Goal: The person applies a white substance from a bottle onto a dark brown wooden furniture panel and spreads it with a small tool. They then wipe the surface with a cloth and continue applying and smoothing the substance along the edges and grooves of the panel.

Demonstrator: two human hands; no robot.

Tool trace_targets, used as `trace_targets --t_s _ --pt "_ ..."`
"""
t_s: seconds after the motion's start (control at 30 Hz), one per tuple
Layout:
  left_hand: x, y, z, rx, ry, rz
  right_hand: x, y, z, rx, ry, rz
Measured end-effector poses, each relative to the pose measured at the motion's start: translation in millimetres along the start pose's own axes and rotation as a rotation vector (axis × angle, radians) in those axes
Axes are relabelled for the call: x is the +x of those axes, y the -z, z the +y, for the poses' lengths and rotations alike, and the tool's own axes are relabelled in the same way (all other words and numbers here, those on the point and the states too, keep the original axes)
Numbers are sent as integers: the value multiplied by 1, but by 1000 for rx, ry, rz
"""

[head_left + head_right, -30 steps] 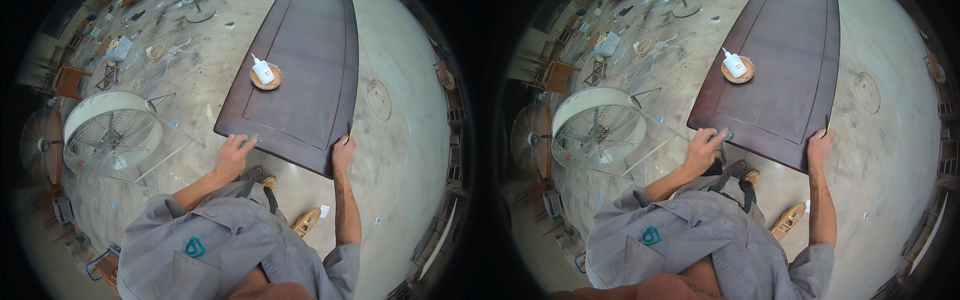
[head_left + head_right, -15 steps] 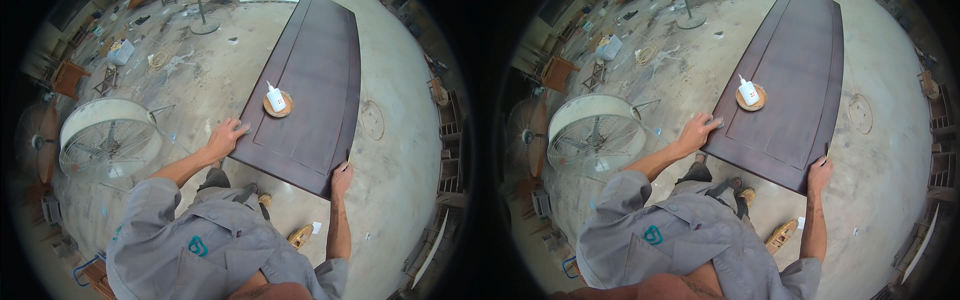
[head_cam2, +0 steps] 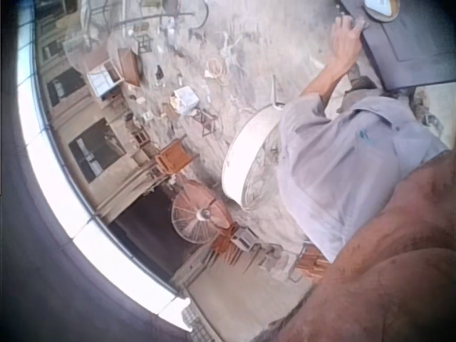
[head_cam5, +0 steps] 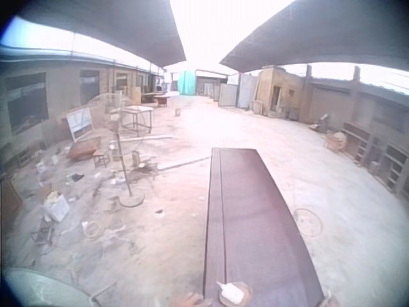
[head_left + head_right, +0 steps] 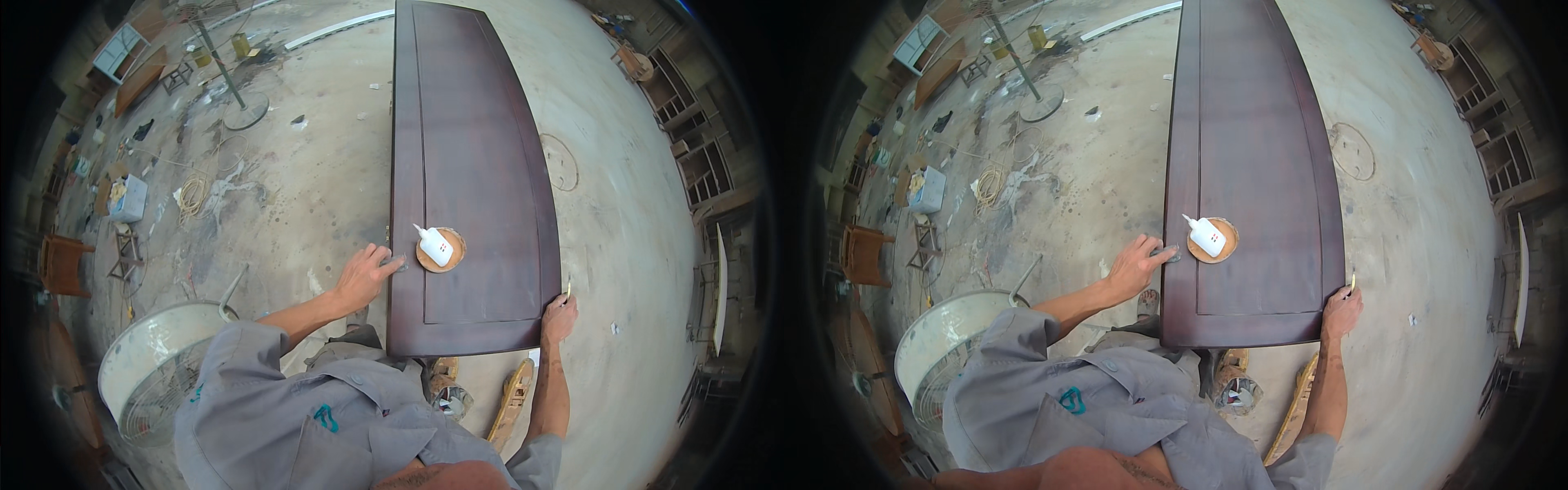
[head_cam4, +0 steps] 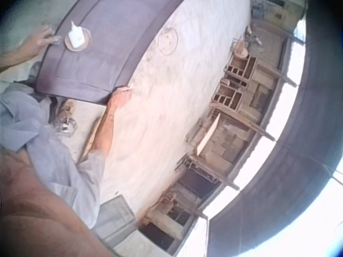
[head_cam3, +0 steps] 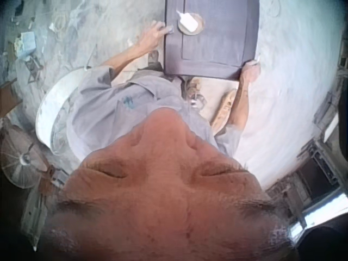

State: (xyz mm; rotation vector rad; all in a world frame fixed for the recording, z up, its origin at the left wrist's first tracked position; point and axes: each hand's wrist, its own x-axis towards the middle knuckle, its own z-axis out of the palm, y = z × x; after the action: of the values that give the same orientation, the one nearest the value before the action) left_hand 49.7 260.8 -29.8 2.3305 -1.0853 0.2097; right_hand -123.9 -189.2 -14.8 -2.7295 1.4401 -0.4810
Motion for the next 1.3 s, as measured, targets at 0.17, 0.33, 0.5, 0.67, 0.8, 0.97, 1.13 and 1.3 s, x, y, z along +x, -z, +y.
trace_targets --t_s 0.17,0.33,0.5,0.67,0.8,0.97,1.13,1.3 --pt "102 -7 -82 11 40 75 -8 -2 -1 -41 -66 69" --pt "203 8 -135 56 44 150 -6 -8 2 -46 -91 89" --pt "231 -29 -111 -35 -128 98 -5 -5 -19 -62 -141 49" --pt "238 -61 -85 -58 -203 -57 -4 2 -10 -18 -156 38" --pt "314 -66 -134 35 -93 24 1 -5 -3 36 -134 14" --pt "328 -90 -133 82 -50 90 -6 -1 -5 73 -152 28" --pt "381 -87 -166 168 56 105 -3 -3 -5 53 -180 -2" --pt "364 -98 -155 66 61 88 -3 -4 -1 63 -178 -3"
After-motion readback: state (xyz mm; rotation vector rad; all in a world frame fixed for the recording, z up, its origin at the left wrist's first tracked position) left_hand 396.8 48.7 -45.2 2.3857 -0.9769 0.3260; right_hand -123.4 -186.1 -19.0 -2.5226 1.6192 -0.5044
